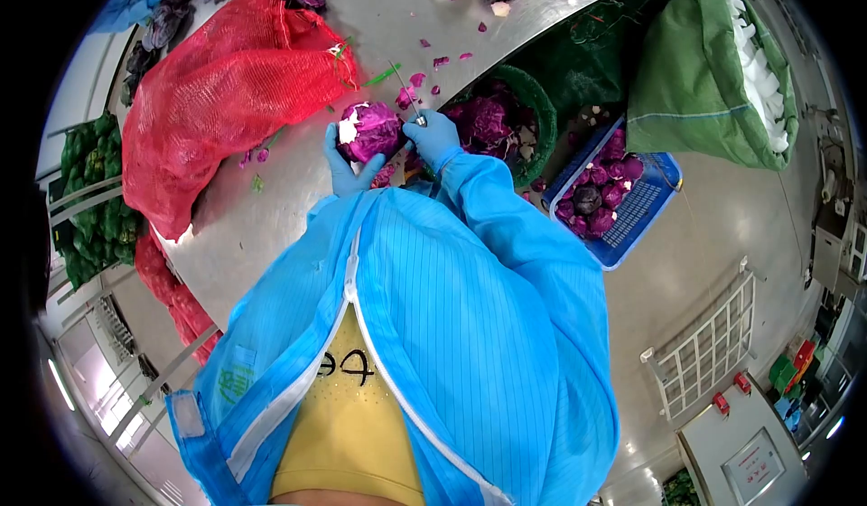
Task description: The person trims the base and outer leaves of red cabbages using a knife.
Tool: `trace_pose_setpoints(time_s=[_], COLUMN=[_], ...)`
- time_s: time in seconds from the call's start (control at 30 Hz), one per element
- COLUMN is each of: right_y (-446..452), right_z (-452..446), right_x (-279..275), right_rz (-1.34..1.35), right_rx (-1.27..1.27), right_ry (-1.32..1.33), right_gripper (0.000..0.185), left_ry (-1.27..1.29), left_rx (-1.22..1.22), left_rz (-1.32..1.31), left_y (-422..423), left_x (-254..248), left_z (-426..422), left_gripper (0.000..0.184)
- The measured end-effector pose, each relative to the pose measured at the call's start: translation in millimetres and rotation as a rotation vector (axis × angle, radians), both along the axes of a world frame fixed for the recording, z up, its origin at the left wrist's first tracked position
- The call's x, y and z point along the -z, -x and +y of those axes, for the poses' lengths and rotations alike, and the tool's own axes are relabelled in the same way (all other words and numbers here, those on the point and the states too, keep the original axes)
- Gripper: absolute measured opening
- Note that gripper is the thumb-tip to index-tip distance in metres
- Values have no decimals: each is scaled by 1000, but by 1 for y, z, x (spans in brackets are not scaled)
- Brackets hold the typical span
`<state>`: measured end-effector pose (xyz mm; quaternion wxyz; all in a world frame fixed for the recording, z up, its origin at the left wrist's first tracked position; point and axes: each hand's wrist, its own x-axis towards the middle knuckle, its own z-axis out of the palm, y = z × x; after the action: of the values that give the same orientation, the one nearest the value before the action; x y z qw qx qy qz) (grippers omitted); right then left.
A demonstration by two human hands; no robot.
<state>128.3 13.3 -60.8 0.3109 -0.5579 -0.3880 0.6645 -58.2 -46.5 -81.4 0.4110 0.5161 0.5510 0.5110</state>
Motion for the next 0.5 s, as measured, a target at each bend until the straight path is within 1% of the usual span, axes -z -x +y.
trace_pose_setpoints(time_s=[0.07, 0.1, 0.13, 0.2, 0.23, 0.27, 0.33, 0.37, 0.43, 0.47, 0.5], right_y=[7, 10, 13, 18, 20, 21, 22, 21, 16, 16, 13], right_z=[-7, -10, -16, -21, -21, -22, -24, -27, -30, -31, -33], right_x=[13, -1, -4, -9, -13, -18, -30, -33, -38, -40, -41], right_rz=[3, 32, 30, 46, 134, 134, 111, 110, 197, 197, 214], right_rx=[74, 118, 118, 162, 212, 212, 252, 256, 334, 334, 327], right_ry=[-79, -37, -30, -118, -99, -98, 2, 6, 73, 73, 60], right_gripper=[17, 16, 16, 16, 14, 14, 15, 15, 15, 15, 15], left_ry=[-135, -43, -36, 164, 168, 170, 192, 197, 372, 372, 426], left_rx=[-73, -156, -155, -312, -346, -346, -384, -380, -426, -426, -430], left_rz=[383, 250, 249, 91, 142, 141, 141, 142, -333, -332, -421], left_y=[-15, -23, -25, -29, -21, -18, -15, -13, -15, -15, -21], left_x=[-19, -21, -35, -59, -46, -36, -26, -22, -25, -27, -41], left_z=[-3, 2, 6, 18, 20, 19, 19, 18, 22, 22, 24], left_gripper=[126, 131, 131, 129, 123, 123, 112, 112, 104, 104, 97])
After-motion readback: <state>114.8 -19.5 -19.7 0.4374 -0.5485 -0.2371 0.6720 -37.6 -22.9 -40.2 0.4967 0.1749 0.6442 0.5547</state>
